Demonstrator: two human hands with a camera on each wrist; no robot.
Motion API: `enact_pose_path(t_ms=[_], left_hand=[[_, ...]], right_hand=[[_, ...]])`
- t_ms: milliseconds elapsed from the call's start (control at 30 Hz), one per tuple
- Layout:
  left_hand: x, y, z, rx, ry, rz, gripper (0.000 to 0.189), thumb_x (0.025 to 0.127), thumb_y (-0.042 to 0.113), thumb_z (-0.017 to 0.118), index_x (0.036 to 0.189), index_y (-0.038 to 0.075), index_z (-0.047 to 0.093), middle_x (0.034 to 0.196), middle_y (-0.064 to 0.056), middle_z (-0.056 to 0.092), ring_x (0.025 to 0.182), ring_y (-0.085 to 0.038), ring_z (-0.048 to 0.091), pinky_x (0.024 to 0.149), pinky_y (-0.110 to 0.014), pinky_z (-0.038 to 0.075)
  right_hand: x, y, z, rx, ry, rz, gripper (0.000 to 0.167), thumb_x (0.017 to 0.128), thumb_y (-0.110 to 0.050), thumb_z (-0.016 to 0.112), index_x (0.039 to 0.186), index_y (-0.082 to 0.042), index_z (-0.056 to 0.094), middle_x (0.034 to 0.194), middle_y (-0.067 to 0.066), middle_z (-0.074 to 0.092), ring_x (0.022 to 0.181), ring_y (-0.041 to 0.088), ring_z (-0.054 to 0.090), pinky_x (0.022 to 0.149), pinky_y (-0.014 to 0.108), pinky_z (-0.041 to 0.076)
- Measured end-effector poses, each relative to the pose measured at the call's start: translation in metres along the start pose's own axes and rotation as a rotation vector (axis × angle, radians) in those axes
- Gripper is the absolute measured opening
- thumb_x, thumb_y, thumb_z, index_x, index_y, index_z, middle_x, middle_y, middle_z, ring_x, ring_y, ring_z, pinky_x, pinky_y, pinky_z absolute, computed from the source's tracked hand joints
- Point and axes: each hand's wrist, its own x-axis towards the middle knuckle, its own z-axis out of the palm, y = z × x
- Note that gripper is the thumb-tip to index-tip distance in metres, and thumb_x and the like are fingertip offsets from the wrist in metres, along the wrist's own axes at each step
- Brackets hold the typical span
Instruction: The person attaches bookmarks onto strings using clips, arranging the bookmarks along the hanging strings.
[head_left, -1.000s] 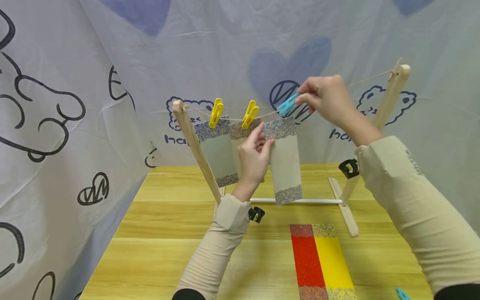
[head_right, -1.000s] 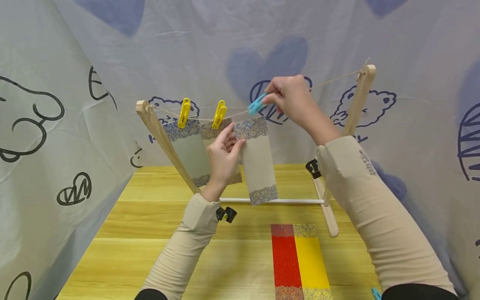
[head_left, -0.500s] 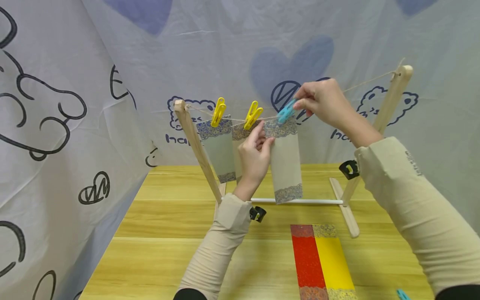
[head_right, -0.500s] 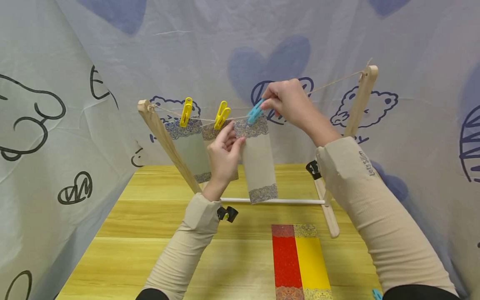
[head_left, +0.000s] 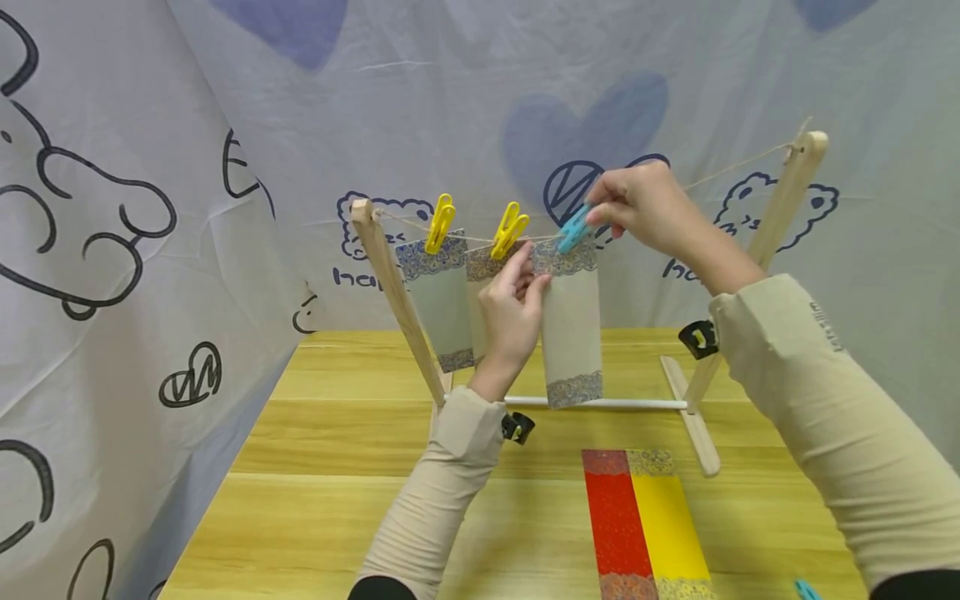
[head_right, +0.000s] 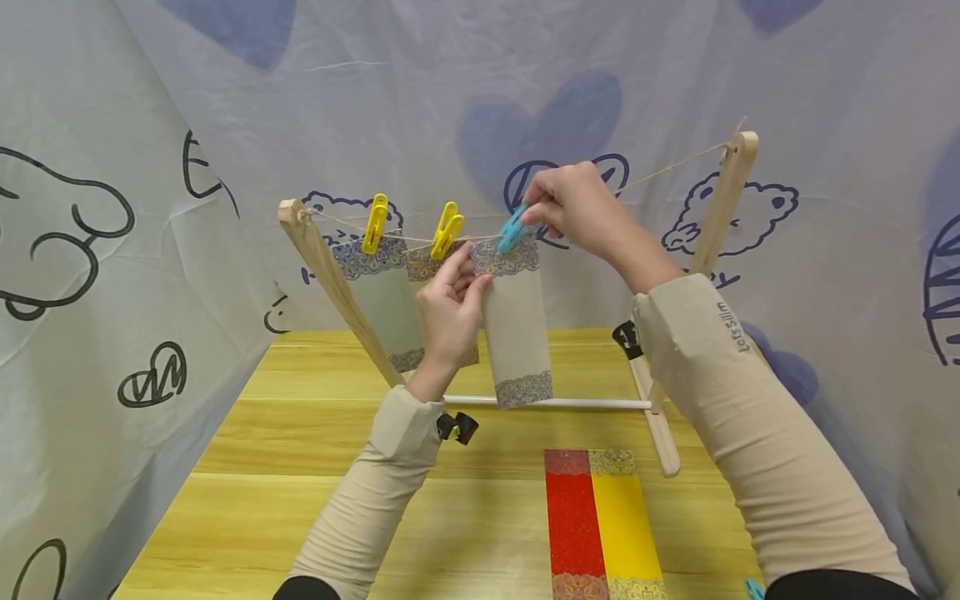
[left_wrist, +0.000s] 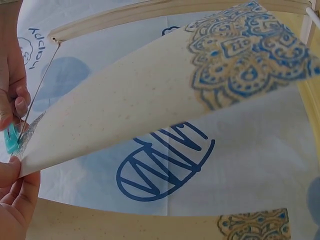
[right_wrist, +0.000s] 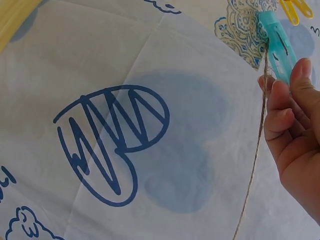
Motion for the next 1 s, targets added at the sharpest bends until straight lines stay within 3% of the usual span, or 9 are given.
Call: enact_pose_path(t_ms=[133, 233, 433, 667, 1000], left_hand=[[0.001, 0.0, -0.001, 0.004, -0.008, -0.011, 0.038, 0.076, -0.007, 0.064, 0.112, -0.012, 0.054, 0.078, -0.019, 0.061, 0.065, -0.022, 0.06, 0.059, -0.014, 0.048], [0.001, 0.0, -0.002, 0.016, -0.023, -0.024, 0.038, 0.077, -0.005, 0.064, 0.114, -0.011, 0.054, 0.08, -0.018, 0.061, 0.066, -0.021, 0.059, 0.06, -0.014, 0.048], [0.001, -0.001, -0.003, 0.01, -0.027, -0.027, 0.039, 0.077, -0.005, 0.064, 0.114, -0.011, 0.053, 0.08, -0.018, 0.061, 0.066, -0.022, 0.059, 0.061, -0.014, 0.048], [-0.003, -0.007, -0.002, -0.025, -0.02, -0.033, 0.039, 0.076, -0.007, 0.065, 0.112, -0.012, 0.054, 0.085, -0.023, 0.062, 0.071, -0.026, 0.063, 0.064, -0.016, 0.05], [-0.016, -0.013, -0.007, -0.002, -0.028, -0.003, 0.035, 0.08, -0.007, 0.058, 0.114, -0.014, 0.051, 0.1, -0.025, 0.06, 0.085, -0.027, 0.063, 0.075, -0.017, 0.048]], right_hand=[[0.001, 0.0, -0.002, 0.011, -0.048, 0.004, 0.014, 0.082, -0.007, 0.062, 0.091, 0.004, 0.063, 0.075, 0.013, 0.065, 0.056, 0.018, 0.056, 0.05, 0.02, 0.046], [0.001, -0.001, -0.003, 0.022, -0.109, 0.041, 0.023, 0.085, -0.009, 0.058, 0.105, 0.005, 0.061, 0.081, 0.014, 0.065, 0.062, 0.021, 0.058, 0.056, 0.028, 0.05], [-0.001, 0.0, 0.003, 0.058, -0.156, 0.075, 0.041, 0.092, -0.016, 0.05, 0.127, 0.005, 0.045, 0.081, 0.015, 0.061, 0.069, 0.025, 0.058, 0.061, 0.035, 0.048], [-0.008, 0.003, 0.004, 0.099, -0.035, -0.006, 0.041, 0.091, -0.015, 0.052, 0.127, 0.002, 0.045, 0.117, 0.018, 0.05, 0.071, 0.022, 0.055, 0.059, 0.033, 0.045], [-0.027, 0.01, 0.005, 0.171, 0.188, -0.188, 0.029, 0.083, 0.0, 0.06, 0.111, 0.005, 0.058, 0.104, 0.015, 0.057, 0.06, 0.007, 0.05, 0.051, 0.012, 0.043]])
